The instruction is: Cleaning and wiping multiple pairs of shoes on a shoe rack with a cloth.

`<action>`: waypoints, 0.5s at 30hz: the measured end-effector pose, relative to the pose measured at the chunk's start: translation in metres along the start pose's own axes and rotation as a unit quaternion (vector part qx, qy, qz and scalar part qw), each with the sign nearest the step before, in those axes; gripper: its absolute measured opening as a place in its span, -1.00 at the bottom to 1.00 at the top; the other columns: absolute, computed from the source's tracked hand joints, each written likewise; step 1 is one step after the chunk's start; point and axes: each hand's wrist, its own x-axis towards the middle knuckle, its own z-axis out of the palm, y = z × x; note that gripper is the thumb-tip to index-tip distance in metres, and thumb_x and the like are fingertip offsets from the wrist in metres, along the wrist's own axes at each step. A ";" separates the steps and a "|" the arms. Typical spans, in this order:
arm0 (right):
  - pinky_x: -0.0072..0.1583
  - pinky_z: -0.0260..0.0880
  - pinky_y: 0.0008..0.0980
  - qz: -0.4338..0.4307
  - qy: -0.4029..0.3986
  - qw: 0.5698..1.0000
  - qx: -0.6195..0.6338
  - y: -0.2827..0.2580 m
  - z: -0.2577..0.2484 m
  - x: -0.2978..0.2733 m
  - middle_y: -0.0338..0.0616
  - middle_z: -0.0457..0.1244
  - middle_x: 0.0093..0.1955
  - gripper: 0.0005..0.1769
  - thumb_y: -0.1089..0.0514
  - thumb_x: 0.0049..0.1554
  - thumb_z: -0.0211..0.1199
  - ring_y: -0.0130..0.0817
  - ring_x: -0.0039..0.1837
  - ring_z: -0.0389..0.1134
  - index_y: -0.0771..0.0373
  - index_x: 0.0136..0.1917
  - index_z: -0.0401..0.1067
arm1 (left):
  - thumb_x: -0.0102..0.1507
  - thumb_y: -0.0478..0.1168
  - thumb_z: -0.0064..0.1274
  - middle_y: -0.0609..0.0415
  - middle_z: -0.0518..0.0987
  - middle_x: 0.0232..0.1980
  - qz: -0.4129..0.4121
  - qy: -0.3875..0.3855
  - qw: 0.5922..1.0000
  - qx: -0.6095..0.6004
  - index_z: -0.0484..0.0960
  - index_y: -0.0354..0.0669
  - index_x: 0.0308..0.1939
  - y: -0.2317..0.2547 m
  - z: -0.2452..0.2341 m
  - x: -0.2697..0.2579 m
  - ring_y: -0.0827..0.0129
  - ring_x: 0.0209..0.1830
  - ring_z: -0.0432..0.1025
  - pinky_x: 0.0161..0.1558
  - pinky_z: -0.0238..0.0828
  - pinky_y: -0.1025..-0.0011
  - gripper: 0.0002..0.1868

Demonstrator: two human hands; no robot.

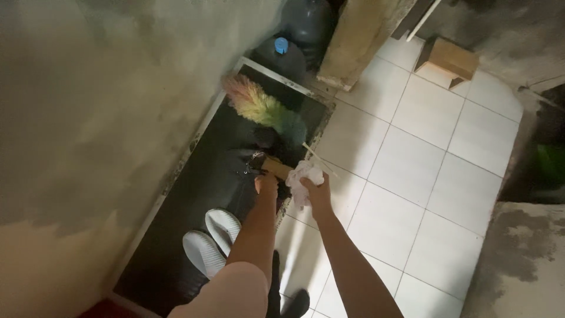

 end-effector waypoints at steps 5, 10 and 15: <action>0.04 0.52 -0.18 -0.002 -0.014 0.997 0.070 -0.006 -0.009 -0.012 0.00 0.31 0.14 -0.19 0.18 0.01 0.41 -0.16 0.09 0.41 0.18 0.45 0.11 | 0.37 -0.04 -0.04 -0.07 0.57 -0.39 -0.012 0.092 0.995 -0.034 0.62 -0.25 -0.22 -0.007 -0.004 -0.006 0.25 -0.52 0.40 -0.49 0.37 0.23 -0.68; 0.07 0.55 -0.23 -0.070 -0.011 0.986 0.151 -0.021 -0.051 -0.022 -0.08 0.32 0.15 -0.27 0.24 0.01 0.40 -0.25 0.14 0.42 0.23 0.39 0.18 | 0.38 -0.11 -0.04 -0.21 0.60 -0.20 0.197 0.174 0.958 0.114 0.59 -0.33 -0.01 0.027 -0.040 -0.104 0.10 -0.34 0.48 -0.36 0.44 0.20 -0.68; 0.06 0.50 -0.26 -0.173 -0.020 0.973 0.152 -0.069 -0.099 -0.064 -0.07 0.29 0.17 -0.25 0.26 0.04 0.41 -0.27 0.14 0.38 0.19 0.44 0.21 | 0.49 -0.16 -0.13 -0.37 0.62 -0.03 0.438 0.187 0.872 0.112 0.54 -0.46 0.27 0.057 -0.058 -0.188 -0.10 -0.15 0.53 -0.18 0.48 0.15 -0.57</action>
